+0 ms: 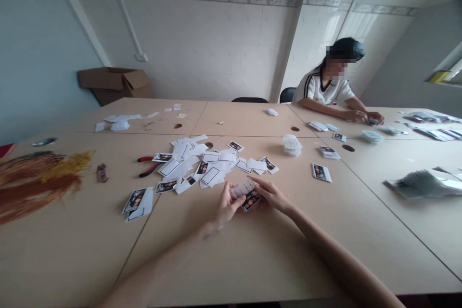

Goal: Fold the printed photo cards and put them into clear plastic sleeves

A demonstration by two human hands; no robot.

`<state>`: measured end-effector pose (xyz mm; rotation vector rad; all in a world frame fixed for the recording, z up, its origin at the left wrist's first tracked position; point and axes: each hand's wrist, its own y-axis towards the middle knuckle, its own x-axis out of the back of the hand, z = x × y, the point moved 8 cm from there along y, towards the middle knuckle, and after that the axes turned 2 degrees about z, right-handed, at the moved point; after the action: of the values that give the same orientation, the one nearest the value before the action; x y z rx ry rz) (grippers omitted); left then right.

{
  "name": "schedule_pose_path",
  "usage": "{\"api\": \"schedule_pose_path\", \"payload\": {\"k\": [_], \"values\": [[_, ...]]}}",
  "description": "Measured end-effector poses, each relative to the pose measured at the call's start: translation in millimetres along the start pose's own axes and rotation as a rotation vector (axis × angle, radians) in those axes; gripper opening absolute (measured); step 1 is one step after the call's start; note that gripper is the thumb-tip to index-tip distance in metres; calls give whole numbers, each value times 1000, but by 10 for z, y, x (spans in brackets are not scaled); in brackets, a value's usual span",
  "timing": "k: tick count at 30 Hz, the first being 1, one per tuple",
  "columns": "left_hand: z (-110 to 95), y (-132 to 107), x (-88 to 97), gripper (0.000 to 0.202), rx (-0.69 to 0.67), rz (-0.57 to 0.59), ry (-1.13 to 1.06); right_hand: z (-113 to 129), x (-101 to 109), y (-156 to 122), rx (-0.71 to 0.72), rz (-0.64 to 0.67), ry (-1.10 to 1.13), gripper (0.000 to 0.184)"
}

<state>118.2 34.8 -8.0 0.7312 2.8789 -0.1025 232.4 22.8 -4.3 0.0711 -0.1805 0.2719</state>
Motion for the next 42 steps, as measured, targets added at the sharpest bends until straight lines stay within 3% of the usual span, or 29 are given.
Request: {"api": "schedule_pose_path", "payload": {"k": [4, 7, 12, 20, 24, 27, 30, 33, 37, 39, 42], "values": [[46, 28, 77, 40, -23, -21, -1, 60, -79, -37, 93, -221, -225, 35], [50, 30, 115, 36, -45, -34, 25, 61, -101, -59, 94, -312, -338, 32], [34, 19, 100, 31, -40, -12, 70, 68, -90, -46, 117, -305, -339, 25], [21, 1, 62, 37, -47, -20, 47, 42, -24, -35, 109, -300, -375, 30], [53, 29, 80, 33, -88, -25, 77, -20, -62, -31, 50, -165, -148, 38], [65, 76, 207, 34, -92, -109, 91, 2, -171, -38, 62, -57, -13, 29], [35, 108, 305, 36, -99, -152, 106, 59, -187, -35, 150, -85, 7, 31], [-3, 90, 233, 46, -93, -63, 143, 30, -43, -22, 174, -239, 95, 33], [13, -2, -43, 65, -43, 189, 145, 53, 138, -57, 209, -425, 68, 21], [2, -31, -105, 57, -57, 235, 141, 95, 85, -63, 210, -394, -25, 19], [8, -20, -75, 34, -50, 191, 206, 142, -63, -71, 207, -317, -161, 19]]}}
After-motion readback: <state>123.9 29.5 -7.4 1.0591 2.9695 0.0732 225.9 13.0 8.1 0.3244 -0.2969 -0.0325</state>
